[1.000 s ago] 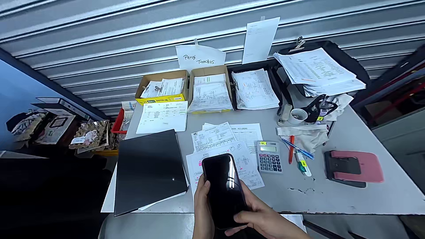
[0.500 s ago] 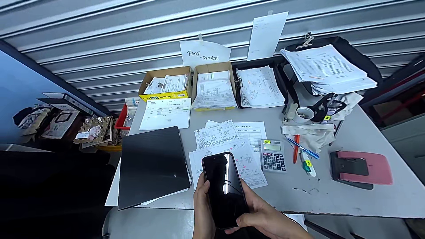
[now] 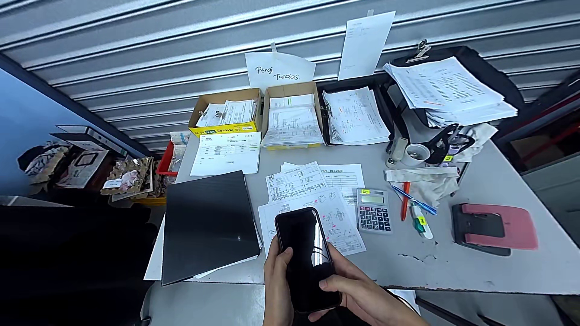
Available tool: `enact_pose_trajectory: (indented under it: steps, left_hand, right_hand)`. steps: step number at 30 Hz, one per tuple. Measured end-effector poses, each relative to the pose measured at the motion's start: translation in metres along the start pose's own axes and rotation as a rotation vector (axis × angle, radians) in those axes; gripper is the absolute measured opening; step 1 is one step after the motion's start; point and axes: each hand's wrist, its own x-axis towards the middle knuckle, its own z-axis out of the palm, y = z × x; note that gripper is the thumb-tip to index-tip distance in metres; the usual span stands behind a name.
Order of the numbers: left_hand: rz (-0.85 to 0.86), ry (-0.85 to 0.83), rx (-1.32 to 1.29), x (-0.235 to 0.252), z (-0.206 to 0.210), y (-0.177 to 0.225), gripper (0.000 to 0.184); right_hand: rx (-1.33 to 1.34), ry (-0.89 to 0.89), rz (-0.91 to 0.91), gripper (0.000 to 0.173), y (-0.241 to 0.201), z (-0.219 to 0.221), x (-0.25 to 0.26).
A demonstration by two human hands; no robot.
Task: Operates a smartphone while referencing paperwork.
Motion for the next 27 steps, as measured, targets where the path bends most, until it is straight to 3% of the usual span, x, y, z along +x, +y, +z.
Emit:
enact_pose_trajectory:
  steps: [7,12,22,27]
  left_hand:
    - [0.116,0.031,0.201,-0.005,0.006,-0.002,0.049]
    - [0.148,0.029,0.189,-0.007,0.005,-0.005,0.044]
    - [0.132,-0.044,0.140,-0.010,-0.002,-0.006,0.066]
    - [0.167,0.029,0.183,-0.008,0.000,-0.010,0.048]
  right_hand:
    - [-0.064,0.004,-0.055,0.068,0.004,0.001,0.001]
    - [-0.122,0.037,-0.096,0.065,0.007,0.003,0.002]
    - [-0.124,0.015,-0.105,0.063,0.008,0.003,0.002]
    - [-0.098,0.053,-0.055,0.053,0.006,0.006,0.002]
